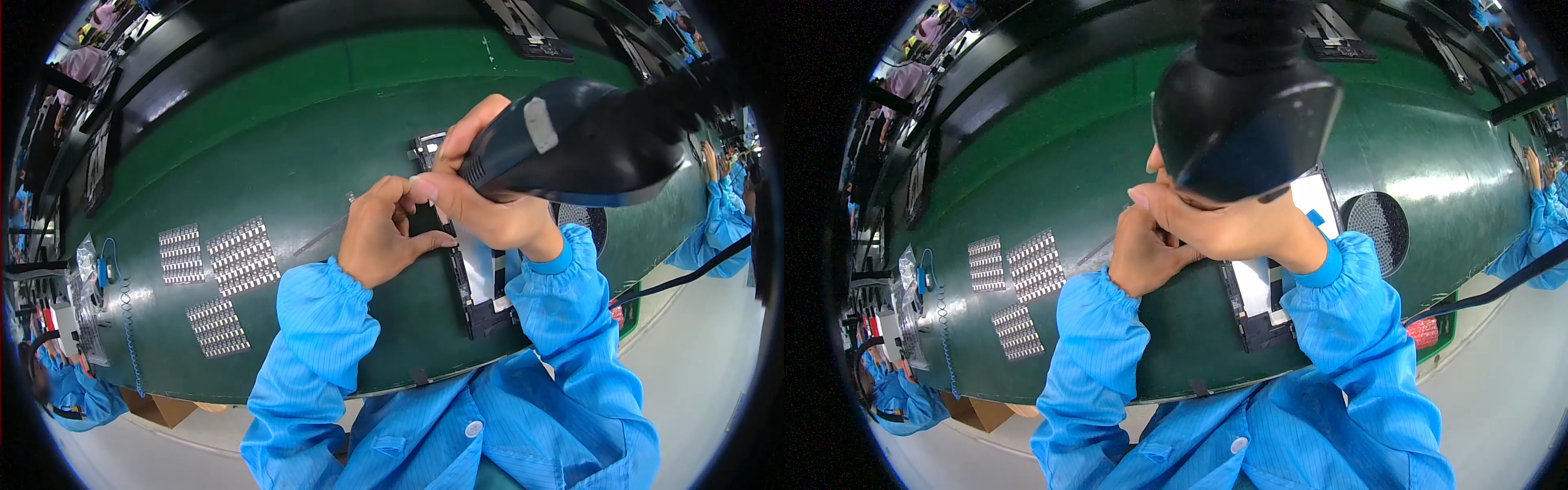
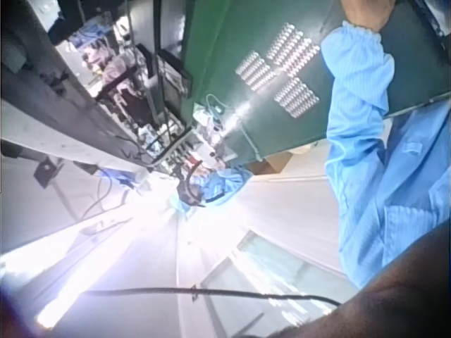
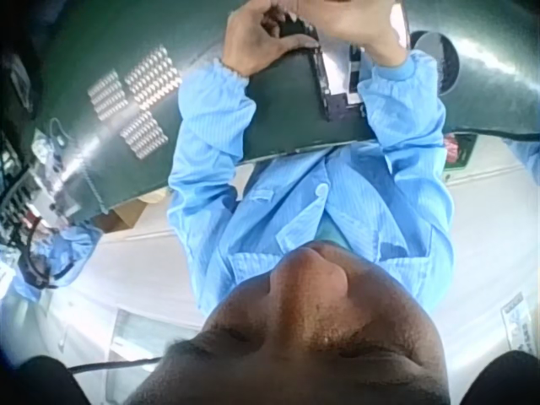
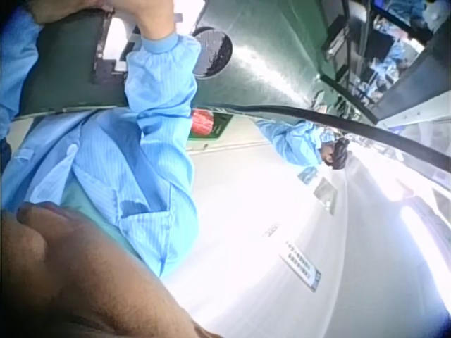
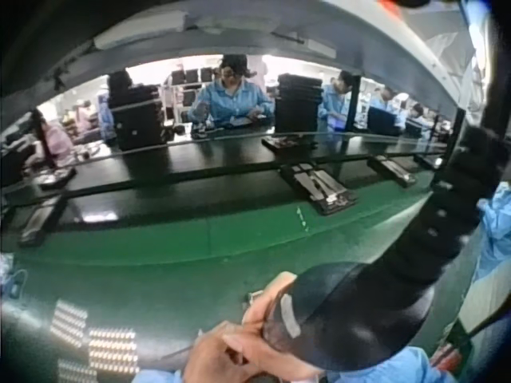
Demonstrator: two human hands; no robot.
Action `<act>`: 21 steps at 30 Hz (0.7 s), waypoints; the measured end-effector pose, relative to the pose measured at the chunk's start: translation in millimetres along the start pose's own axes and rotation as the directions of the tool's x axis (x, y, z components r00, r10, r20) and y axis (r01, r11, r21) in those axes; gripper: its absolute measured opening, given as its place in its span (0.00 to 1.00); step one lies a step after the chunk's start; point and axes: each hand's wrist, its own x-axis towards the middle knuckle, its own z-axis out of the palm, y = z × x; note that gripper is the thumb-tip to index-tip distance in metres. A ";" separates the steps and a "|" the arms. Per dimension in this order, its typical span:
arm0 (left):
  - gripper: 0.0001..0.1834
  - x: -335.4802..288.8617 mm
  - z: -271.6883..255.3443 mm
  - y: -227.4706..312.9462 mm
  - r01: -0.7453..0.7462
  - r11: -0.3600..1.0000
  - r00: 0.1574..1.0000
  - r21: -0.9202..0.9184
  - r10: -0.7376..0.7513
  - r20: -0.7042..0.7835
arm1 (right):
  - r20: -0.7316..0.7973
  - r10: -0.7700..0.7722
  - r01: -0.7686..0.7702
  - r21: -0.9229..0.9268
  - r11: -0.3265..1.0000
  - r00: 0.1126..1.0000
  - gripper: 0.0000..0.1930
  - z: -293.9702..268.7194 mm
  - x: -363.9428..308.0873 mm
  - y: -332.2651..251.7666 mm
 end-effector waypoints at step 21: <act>0.18 -30.1 52.5 12.8 -0.632 0.537 0.740 0.559 0.632 0.229 | -0.489 0.185 -0.095 0.204 0.974 0.852 0.17 -84.1 -62.7 -14.7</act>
